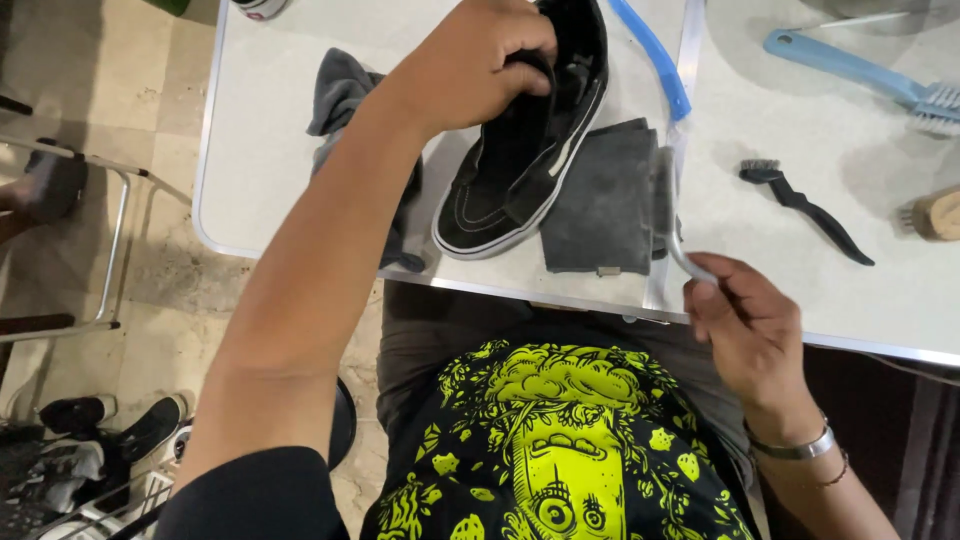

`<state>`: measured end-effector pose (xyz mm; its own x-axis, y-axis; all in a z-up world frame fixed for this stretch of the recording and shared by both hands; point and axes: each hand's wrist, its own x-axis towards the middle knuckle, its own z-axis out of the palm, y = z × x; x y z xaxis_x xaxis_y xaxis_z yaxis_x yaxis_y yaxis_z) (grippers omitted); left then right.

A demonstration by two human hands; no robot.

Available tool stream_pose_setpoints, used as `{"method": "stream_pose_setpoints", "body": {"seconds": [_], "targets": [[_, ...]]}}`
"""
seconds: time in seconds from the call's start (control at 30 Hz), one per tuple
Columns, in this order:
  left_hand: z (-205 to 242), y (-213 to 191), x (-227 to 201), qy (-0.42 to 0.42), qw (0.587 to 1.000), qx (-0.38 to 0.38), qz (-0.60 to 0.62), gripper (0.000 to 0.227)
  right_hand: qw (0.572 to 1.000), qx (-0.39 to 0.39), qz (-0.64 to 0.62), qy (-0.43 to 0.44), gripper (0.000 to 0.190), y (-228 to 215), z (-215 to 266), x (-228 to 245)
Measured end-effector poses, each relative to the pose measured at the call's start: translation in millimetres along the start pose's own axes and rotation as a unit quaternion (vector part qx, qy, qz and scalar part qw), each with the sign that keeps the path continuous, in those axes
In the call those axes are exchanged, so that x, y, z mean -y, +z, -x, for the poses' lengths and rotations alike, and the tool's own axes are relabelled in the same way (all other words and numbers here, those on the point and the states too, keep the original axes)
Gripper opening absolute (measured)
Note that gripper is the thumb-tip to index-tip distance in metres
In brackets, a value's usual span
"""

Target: Cleaning the white rubber sole of a black sneaker using a toothbrush, cleaning solution, and other small brushes.

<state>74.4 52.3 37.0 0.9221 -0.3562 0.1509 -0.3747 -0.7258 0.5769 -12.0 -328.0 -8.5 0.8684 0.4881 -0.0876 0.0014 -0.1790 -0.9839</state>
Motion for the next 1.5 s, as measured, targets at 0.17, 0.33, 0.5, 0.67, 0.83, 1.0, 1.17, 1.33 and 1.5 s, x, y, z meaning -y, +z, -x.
{"method": "stream_pose_setpoints", "body": {"seconds": [0.17,0.33,0.5,0.67,0.83,1.0,1.17,1.33,1.5], "targets": [[12,15,-3,-0.032,0.993,-0.074,0.084,0.020,0.960,-0.023,0.233,-0.153,0.026,5,-30,15],[5,41,-3,0.042,0.979,-0.155,-0.126,0.037,0.850,-0.015,0.422,-0.315,0.024,8,-61,-9],[11,52,39,0.030,0.990,-0.140,-0.009,0.048,0.832,-0.005,0.444,-0.333,0.010,27,-71,-2],[16,58,52,0.073,0.984,-0.119,0.109,0.043,0.794,0.097,0.477,-0.363,0.039,29,-86,3],[19,65,47,-0.024,0.958,-0.128,0.254,0.046,0.817,0.096,0.534,-0.198,0.044,44,-86,17],[18,74,75,-0.022,0.957,-0.111,0.268,0.039,0.836,0.049,0.475,-0.270,0.044,32,-92,12],[21,74,75,-0.020,0.946,-0.147,0.286,0.027,0.808,-0.008,0.556,-0.193,0.056,39,-80,1],[21,80,66,0.024,0.960,-0.137,0.242,0.042,0.841,0.075,0.533,0.050,0.071,52,-94,23],[21,79,63,-0.016,0.951,-0.151,0.271,0.039,0.808,0.023,0.500,-0.309,0.028,47,-73,11]]}}
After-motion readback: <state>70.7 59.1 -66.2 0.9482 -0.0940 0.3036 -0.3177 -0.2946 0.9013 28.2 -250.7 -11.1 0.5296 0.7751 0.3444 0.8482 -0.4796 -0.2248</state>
